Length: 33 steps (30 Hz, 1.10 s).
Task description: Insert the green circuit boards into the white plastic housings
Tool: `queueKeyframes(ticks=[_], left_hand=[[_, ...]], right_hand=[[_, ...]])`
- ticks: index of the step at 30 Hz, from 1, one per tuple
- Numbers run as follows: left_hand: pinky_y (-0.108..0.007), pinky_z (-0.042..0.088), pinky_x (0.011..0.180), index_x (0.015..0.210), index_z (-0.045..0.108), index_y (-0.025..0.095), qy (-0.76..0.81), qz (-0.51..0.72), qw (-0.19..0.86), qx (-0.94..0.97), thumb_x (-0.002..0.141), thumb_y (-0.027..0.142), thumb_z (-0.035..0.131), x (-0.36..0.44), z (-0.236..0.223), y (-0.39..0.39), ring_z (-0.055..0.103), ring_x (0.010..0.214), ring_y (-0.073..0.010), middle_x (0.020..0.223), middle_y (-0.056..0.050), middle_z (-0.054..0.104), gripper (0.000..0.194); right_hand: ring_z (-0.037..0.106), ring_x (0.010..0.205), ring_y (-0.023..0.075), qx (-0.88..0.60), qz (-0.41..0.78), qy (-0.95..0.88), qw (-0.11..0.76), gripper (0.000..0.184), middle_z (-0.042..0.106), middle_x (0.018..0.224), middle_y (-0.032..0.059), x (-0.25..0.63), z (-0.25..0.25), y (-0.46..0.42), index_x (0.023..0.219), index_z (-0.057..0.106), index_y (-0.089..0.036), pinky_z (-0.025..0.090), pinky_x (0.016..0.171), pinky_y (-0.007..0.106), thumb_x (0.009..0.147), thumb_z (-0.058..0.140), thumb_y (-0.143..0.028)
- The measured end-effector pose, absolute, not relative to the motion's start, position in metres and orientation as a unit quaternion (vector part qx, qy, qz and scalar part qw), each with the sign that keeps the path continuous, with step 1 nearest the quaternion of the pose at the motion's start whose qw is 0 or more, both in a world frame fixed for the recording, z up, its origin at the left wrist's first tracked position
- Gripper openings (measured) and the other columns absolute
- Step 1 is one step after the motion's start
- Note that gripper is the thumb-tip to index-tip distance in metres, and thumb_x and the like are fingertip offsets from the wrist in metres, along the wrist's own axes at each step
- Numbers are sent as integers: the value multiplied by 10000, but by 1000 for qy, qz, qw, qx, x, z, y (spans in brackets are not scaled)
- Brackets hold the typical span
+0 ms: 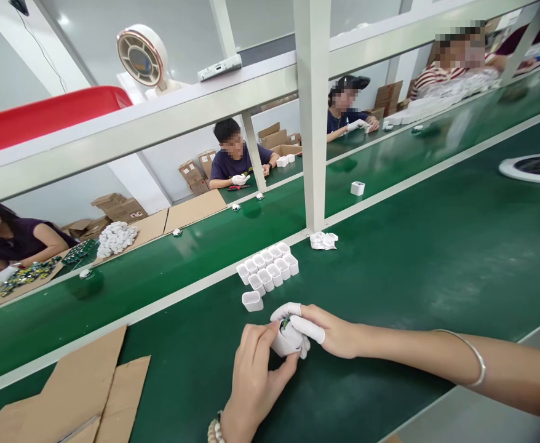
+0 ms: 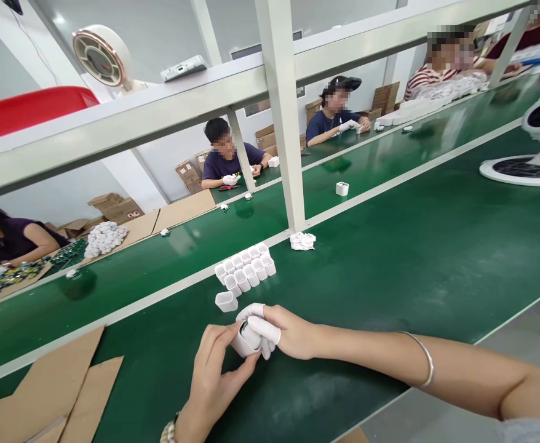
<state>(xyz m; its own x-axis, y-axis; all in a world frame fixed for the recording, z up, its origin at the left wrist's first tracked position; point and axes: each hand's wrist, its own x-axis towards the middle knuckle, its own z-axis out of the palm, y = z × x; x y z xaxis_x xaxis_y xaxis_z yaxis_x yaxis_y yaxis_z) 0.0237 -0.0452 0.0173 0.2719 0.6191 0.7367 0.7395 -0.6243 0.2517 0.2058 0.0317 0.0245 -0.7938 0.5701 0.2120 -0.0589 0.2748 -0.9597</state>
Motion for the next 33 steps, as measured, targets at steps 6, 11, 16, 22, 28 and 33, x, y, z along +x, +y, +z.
queueKeyframes(ticks=[6,11,16,22,28,33], left_hand=[[-321,525,734,1207,518,138,-413,-452,55,-789,788,126,700,24,14,-46,576,874,-197,989,-101,609,457],[-318,529,728,1199,519,139,-414,-457,48,-786,789,161,716,25,13,-46,582,873,-200,975,-98,612,456],[-321,532,743,1214,517,147,-411,-463,38,-785,786,147,717,26,12,-47,588,882,-201,984,-98,609,472],[-316,527,761,1215,507,125,-406,-467,31,-785,786,134,719,27,11,-46,573,916,-199,999,-101,581,479],[-316,527,781,1203,504,129,-417,-466,26,-780,788,131,718,29,9,-47,579,923,-192,1002,-92,572,467],[-319,532,796,1196,502,134,-419,-463,27,-781,783,119,718,29,9,-48,588,950,-194,1029,-97,568,466]], right_hand=[[580,716,155,-173,612,-725,264,563,605,877,66,206,25,28,1286,526,-175,523,702,327,962,333,-594],[542,909,194,-198,653,-684,260,598,560,1042,93,204,23,22,1345,449,-188,480,808,372,946,351,-623],[482,813,163,-191,650,-688,260,585,523,925,51,203,24,20,1314,426,-192,444,737,334,938,358,-636],[426,694,125,-134,683,-657,289,505,463,788,-10,198,27,17,1229,410,-194,391,646,282,932,428,-603],[428,688,104,-122,684,-650,306,342,435,795,-23,196,28,16,1124,465,-189,384,636,261,942,514,-475],[453,698,102,-136,656,-679,300,372,456,825,-14,198,26,16,1191,473,-185,406,634,259,940,525,-456]])
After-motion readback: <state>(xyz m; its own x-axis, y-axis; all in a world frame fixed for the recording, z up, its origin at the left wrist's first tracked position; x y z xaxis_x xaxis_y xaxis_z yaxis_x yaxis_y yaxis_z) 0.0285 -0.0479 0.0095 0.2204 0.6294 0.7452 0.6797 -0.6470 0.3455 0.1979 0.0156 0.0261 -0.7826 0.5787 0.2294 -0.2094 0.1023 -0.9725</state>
